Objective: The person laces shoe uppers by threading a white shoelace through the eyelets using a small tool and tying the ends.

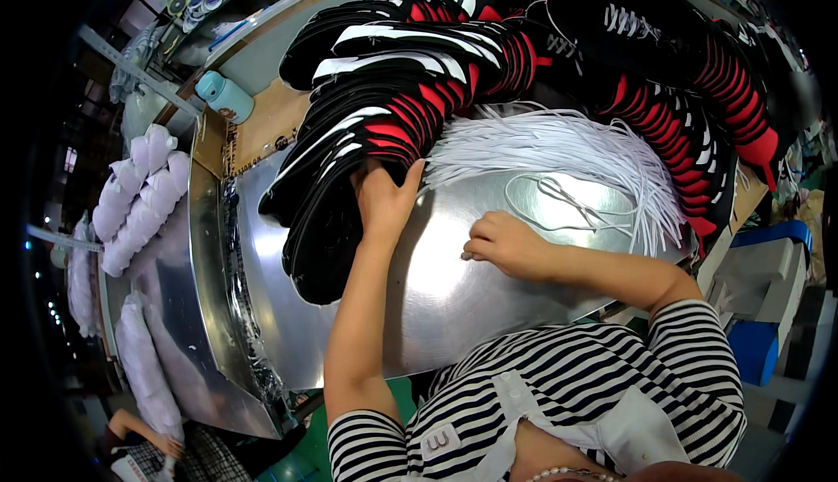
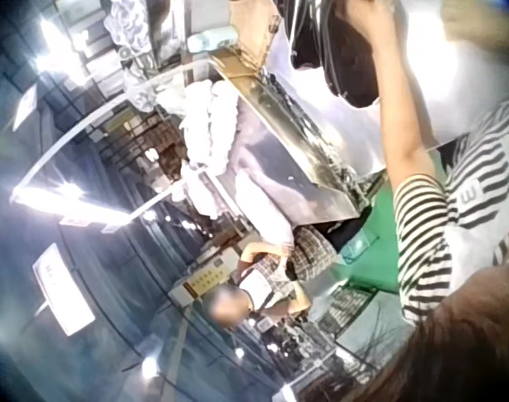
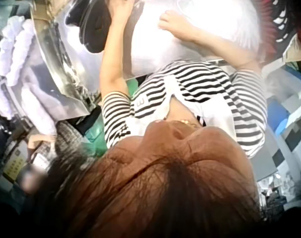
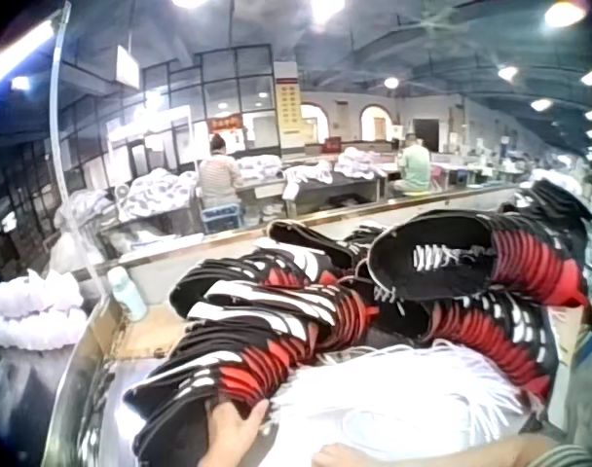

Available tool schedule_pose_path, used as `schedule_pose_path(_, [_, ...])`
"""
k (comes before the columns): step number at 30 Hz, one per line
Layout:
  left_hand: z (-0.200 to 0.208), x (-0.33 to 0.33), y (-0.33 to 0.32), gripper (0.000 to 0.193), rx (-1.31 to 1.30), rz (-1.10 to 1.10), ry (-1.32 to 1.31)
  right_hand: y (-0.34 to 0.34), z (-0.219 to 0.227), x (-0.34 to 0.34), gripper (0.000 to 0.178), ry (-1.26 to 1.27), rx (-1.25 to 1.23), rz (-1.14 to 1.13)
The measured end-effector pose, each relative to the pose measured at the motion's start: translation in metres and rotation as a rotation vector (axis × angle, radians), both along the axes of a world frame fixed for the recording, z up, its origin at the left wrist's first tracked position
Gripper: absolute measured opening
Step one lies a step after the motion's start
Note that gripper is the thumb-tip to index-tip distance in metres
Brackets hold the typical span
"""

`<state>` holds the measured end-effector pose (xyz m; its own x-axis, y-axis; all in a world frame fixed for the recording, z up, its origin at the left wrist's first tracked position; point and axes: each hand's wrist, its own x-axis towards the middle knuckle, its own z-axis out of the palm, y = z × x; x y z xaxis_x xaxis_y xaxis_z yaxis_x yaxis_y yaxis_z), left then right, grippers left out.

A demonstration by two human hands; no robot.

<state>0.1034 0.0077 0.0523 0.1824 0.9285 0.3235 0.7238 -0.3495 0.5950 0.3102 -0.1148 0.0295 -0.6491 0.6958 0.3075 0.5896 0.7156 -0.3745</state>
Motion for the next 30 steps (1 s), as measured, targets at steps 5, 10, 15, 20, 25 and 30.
schedule_pose_path(5, [-0.021, -0.026, -0.045, 0.038, 0.086, 0.037, -0.345, -0.024, 0.028, 0.023, 0.014, 0.826, -0.918, -0.435])
schedule_pose_path(10, [0.005, -0.041, -0.085, 0.028, 0.018, 0.127, -0.697, 0.041, 0.022, -0.012, 0.019, 0.17, 0.066, -0.348])
schedule_pose_path(15, [0.086, -0.088, -0.184, 0.028, -0.229, 0.115, -1.27, 0.073, 0.004, -0.005, 0.012, -0.166, 0.144, -0.47])
schedule_pose_path(20, [0.081, -0.14, -0.197, 0.041, -0.333, -0.623, -1.687, 0.078, 0.003, 0.0, 0.011, -0.28, 0.127, -0.493])
schedule_pose_path(25, [-0.017, -0.157, -0.195, 0.045, -1.098, -0.304, -1.99, 0.073, 0.007, 0.001, 0.015, -0.064, 0.11, -0.506])
schedule_pose_path(30, [-0.039, -0.172, -0.208, 0.046, -1.209, -0.199, -1.711, 0.06, 0.002, -0.003, 0.021, -0.253, 0.071, -0.515])
